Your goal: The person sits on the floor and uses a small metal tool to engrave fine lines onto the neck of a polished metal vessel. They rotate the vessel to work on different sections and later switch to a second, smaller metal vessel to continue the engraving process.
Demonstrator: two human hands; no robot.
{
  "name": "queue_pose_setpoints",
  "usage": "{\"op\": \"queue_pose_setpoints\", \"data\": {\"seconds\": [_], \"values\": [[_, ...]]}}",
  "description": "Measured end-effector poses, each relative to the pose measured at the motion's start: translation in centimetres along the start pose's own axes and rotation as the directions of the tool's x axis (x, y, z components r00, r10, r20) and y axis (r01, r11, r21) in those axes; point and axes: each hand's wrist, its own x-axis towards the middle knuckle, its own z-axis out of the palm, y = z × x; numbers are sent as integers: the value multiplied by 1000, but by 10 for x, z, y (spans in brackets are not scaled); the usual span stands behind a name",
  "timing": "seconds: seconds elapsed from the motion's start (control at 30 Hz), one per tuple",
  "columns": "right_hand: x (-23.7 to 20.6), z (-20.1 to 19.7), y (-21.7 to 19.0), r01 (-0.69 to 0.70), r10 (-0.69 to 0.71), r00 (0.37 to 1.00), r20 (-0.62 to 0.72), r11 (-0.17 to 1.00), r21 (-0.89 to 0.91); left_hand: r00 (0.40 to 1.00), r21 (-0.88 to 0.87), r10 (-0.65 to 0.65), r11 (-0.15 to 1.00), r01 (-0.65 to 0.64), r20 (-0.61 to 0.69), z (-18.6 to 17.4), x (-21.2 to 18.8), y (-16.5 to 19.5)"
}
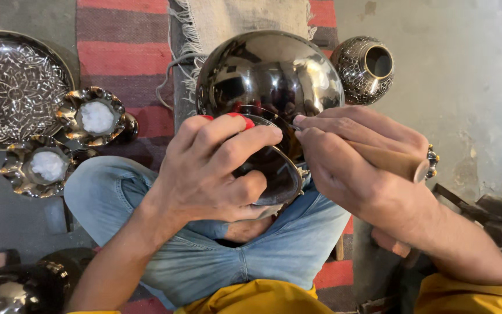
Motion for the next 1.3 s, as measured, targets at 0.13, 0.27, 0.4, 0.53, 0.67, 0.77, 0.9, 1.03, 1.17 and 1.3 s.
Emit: {"op": "queue_pose_setpoints", "data": {"seconds": [0.13,0.27,0.4,0.53,0.67,0.77,0.9,1.03,1.17,1.3], "values": [[0,-1,1,17,-18,1000,-4,999,-28,994,-56,-22,998,16,-106,9,-1,2],[1,-3,1,4,-3,1000,22,1000,-17,987,-40,-78,997,73,-138,12,-4,7],[0,-4,2,-21,25,999,45,997,-77,974,-103,-156,985,140,-165,16,-3,9],[-3,-2,4,-22,25,999,41,997,-79,954,-119,-219,973,197,-203,19,-3,15],[-5,0,6,-29,32,998,46,997,-69,922,-127,-309,950,286,-236,22,-3,25],[-6,0,4,-55,57,997,47,998,-40,886,-178,-402,913,367,-232,21,1,33],[-6,4,6,-29,31,999,27,996,-80,902,-160,-414,905,394,-121,7,8,35],[-10,4,2,-67,67,998,-3,996,-51,989,-73,-113,990,120,95,-8,9,12],[-12,11,5,-45,41,996,-74,998,-54,997,9,60,998,-61,40,-4,7,-6],[-13,12,6,-54,49,996,-75,997,-61,998,-61,39,997,-41,-45,3,4,-7]]}}
